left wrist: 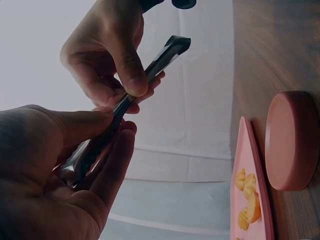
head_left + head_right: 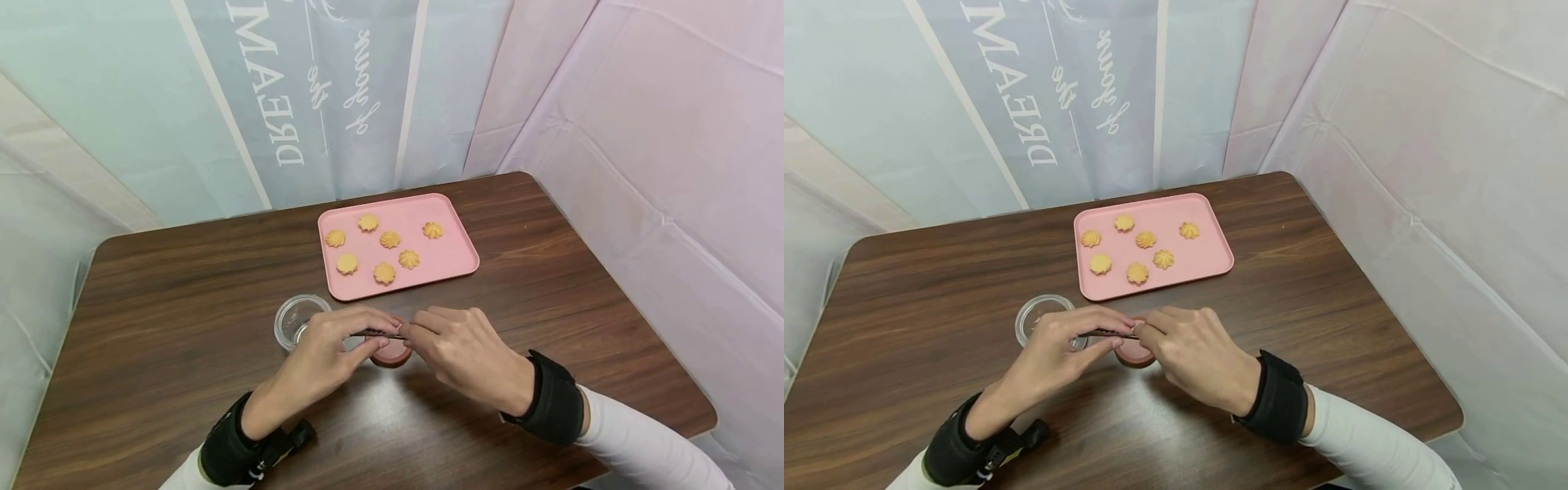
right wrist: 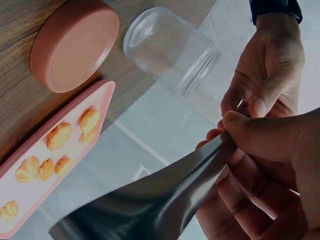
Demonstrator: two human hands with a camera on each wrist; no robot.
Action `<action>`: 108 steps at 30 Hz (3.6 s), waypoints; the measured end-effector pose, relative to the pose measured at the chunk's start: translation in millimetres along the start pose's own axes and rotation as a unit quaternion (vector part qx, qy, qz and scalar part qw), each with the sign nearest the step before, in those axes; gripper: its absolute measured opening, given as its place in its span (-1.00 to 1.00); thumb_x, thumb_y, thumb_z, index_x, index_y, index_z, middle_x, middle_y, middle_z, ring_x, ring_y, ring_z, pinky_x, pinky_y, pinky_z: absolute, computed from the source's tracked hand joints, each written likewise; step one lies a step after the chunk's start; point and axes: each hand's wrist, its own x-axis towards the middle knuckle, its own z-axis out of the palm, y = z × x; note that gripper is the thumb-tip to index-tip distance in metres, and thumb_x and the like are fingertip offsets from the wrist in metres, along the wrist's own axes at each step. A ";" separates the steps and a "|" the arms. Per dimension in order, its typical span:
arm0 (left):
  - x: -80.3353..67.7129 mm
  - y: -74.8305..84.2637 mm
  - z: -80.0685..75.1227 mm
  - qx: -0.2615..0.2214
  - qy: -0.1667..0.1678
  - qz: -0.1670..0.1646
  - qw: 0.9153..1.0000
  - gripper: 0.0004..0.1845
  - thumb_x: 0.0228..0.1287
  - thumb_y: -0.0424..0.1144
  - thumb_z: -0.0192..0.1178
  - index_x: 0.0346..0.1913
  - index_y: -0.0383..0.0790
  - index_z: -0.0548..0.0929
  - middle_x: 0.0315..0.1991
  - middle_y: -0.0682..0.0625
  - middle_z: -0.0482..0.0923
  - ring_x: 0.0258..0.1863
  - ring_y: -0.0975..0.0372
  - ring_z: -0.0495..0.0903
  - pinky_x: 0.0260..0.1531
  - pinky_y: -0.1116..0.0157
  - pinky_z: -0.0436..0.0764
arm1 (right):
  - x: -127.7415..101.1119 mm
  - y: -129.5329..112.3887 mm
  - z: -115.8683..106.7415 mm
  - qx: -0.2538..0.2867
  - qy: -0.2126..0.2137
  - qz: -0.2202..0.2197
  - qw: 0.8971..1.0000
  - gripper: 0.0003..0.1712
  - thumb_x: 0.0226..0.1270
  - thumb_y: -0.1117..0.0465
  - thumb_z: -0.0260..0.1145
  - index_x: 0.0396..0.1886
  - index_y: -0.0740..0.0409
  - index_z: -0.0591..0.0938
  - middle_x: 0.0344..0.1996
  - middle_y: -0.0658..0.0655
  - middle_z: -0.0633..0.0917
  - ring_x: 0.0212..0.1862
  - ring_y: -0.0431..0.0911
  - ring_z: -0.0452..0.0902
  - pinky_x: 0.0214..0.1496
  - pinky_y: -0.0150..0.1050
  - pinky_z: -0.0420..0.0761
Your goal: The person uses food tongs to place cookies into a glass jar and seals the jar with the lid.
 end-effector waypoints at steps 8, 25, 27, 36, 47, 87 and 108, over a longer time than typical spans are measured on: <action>0.7 -1.6 2.2 0.024 0.003 -0.003 1.000 -0.69 0.15 -0.57 0.50 -0.09 -0.20 0.84 -0.03 0.03 0.83 0.00 0.24 0.79 -0.01 0.39 0.70 | 0.5 -0.4 1.6 0.004 -0.006 0.006 1.000 -0.82 0.20 0.39 0.56 -0.21 0.18 0.78 -0.41 -0.01 0.67 -0.38 -0.20 0.62 -0.43 -0.34 0.63; -0.1 -4.1 -0.5 0.044 0.027 0.001 0.999 -0.76 0.13 -0.52 0.53 -0.16 -0.20 0.87 -0.17 0.04 0.85 -0.12 0.24 0.82 -0.11 0.46 0.69 | 0.9 1.4 4.0 0.024 -0.021 0.043 0.999 -0.74 0.21 0.23 0.64 -0.17 0.17 0.76 -0.40 -0.03 0.64 -0.39 -0.22 0.56 -0.47 -0.33 0.61; -0.4 -4.2 -3.0 0.049 0.032 0.003 0.998 -0.77 0.13 -0.52 0.53 -0.17 -0.20 0.87 -0.20 0.06 0.84 -0.16 0.26 0.82 -0.14 0.46 0.69 | 1.0 3.6 3.9 0.026 -0.030 0.064 0.997 -0.52 0.21 0.07 0.67 0.00 0.21 0.72 -0.32 0.02 0.68 -0.32 -0.17 0.62 -0.47 -0.30 0.62; 0.2 -4.4 -15.4 0.058 0.058 0.013 0.996 -0.73 0.10 -0.55 0.53 -0.17 -0.19 0.87 -0.24 0.08 0.84 -0.22 0.30 0.80 -0.17 0.46 0.67 | -3.8 17.2 5.5 0.027 -0.058 0.137 0.988 0.29 0.04 -0.36 0.65 0.58 0.24 0.30 0.08 0.26 0.73 -0.04 0.04 0.74 -0.43 -0.11 0.71; -0.2 -2.7 -21.3 0.070 0.068 0.010 0.995 -0.71 0.08 -0.57 0.53 -0.16 -0.18 0.87 -0.23 0.07 0.84 -0.21 0.28 0.80 -0.15 0.46 0.66 | -12.4 26.0 11.3 0.026 -0.067 0.173 0.982 0.41 -0.03 -0.39 0.67 0.65 0.19 0.21 0.13 0.30 0.72 -0.05 0.06 0.73 -0.31 0.02 0.75; 1.4 4.0 -12.6 0.054 0.049 0.007 0.997 -0.75 0.13 -0.53 0.52 -0.17 -0.19 0.87 -0.22 0.09 0.84 -0.17 0.31 0.80 -0.11 0.45 0.67 | -11.2 20.7 35.4 0.040 -0.084 0.136 0.986 -0.58 0.40 -0.01 0.52 0.10 0.11 0.67 -0.69 -0.13 0.53 -0.66 -0.27 0.40 -0.67 -0.32 0.36; -0.5 2.7 -16.1 0.041 0.044 0.002 0.998 -0.77 0.16 -0.54 0.50 -0.16 -0.21 0.86 -0.20 0.08 0.84 -0.16 0.28 0.80 -0.12 0.46 0.67 | -14.0 23.3 38.8 0.058 -0.039 0.054 0.996 -0.40 0.71 -0.26 -0.19 -0.41 0.02 0.43 -0.69 -0.24 0.13 -0.67 -0.38 0.05 -0.63 -0.42 0.02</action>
